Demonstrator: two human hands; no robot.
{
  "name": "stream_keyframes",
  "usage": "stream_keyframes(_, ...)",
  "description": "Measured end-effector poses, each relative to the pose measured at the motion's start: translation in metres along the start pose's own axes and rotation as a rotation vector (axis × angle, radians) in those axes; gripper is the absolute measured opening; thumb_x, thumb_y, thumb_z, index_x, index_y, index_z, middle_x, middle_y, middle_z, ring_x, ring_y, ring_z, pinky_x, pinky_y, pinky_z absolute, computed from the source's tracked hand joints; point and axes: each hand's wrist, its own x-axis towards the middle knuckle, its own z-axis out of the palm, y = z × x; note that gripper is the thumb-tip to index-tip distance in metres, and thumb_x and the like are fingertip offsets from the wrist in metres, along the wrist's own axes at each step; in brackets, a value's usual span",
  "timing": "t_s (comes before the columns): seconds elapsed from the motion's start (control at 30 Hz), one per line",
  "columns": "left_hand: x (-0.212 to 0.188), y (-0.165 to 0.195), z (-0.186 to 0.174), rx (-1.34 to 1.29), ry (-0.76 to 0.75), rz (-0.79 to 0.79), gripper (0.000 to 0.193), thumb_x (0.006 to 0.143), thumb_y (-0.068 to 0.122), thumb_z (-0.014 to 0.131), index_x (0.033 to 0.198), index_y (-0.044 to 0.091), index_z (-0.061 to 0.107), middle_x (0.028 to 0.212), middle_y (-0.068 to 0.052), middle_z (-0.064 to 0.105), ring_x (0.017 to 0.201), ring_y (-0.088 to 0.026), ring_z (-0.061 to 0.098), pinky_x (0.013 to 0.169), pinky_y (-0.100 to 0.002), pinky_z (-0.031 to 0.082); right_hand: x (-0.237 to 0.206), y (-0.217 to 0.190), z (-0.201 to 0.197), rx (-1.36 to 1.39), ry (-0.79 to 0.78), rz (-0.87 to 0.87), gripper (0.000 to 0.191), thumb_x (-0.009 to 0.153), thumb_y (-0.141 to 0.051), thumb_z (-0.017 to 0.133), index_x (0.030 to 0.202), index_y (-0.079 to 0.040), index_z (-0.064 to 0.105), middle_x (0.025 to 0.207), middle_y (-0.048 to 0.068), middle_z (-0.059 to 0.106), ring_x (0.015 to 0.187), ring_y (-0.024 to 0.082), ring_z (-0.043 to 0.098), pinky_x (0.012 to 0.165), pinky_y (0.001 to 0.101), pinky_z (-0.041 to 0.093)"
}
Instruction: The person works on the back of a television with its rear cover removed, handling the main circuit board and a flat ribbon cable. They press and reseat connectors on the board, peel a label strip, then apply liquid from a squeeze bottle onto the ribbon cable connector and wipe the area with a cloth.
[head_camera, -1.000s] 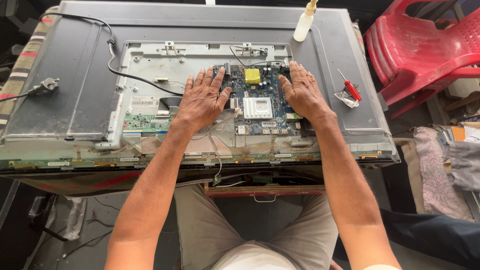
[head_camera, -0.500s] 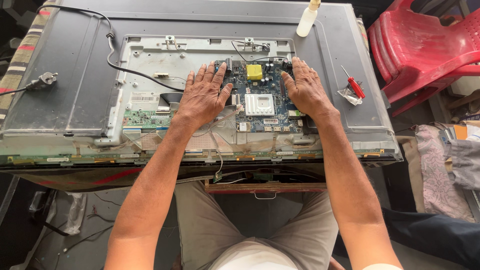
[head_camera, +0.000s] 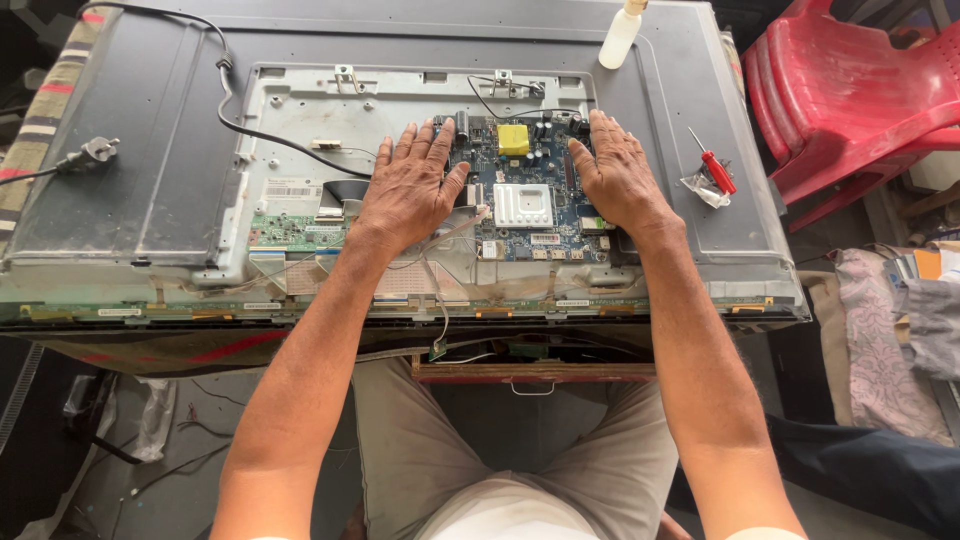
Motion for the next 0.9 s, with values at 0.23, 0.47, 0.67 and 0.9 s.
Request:
stream_keyframes(0.23,-0.002,-0.005,-0.004,-0.004,0.008,0.008,0.071,0.104,0.059,0.022,0.163,0.02,0.019,0.166,-0.012,0.026,0.155,-0.032,0.018,0.126,-0.049,0.009,0.002,-0.004,0.004,-0.002,0.0,-0.021,0.074,0.106,-0.055,0.029,0.161,-0.004,0.025,0.165,0.022,0.027,0.156,0.033,0.017,0.127,0.0417,0.011)
stream_keyframes(0.47,-0.005,-0.011,-0.004,-0.006,-0.008,0.014,0.072,0.105,0.06,0.02,0.164,0.019,0.017,0.167,-0.013,0.025,0.155,-0.032,0.018,0.127,-0.05,0.01,0.002,-0.006,0.006,0.012,0.008,-0.066,0.073,0.108,-0.052,0.029,0.16,-0.001,0.023,0.164,0.025,0.026,0.155,0.036,0.017,0.125,0.0434,0.01)
stream_keyframes(0.67,-0.01,-0.015,-0.001,-0.017,0.01,0.021,0.07,0.106,0.059,0.021,0.164,0.019,0.018,0.167,-0.014,0.026,0.155,-0.032,0.018,0.127,-0.05,0.009,-0.005,-0.008,0.008,0.011,0.037,-0.066,0.072,0.109,-0.052,0.033,0.16,-0.002,0.027,0.165,0.023,0.03,0.156,0.035,0.02,0.128,0.0431,0.013)
stream_keyframes(0.9,-0.013,-0.015,0.003,0.0,0.038,0.02,0.069,0.106,0.059,0.022,0.164,0.02,0.019,0.167,-0.014,0.028,0.155,-0.032,0.019,0.127,-0.05,0.009,-0.009,-0.01,0.008,0.014,0.04,-0.063,0.072,0.109,-0.052,0.033,0.16,-0.003,0.028,0.165,0.023,0.029,0.156,0.035,0.02,0.127,0.0429,0.013)
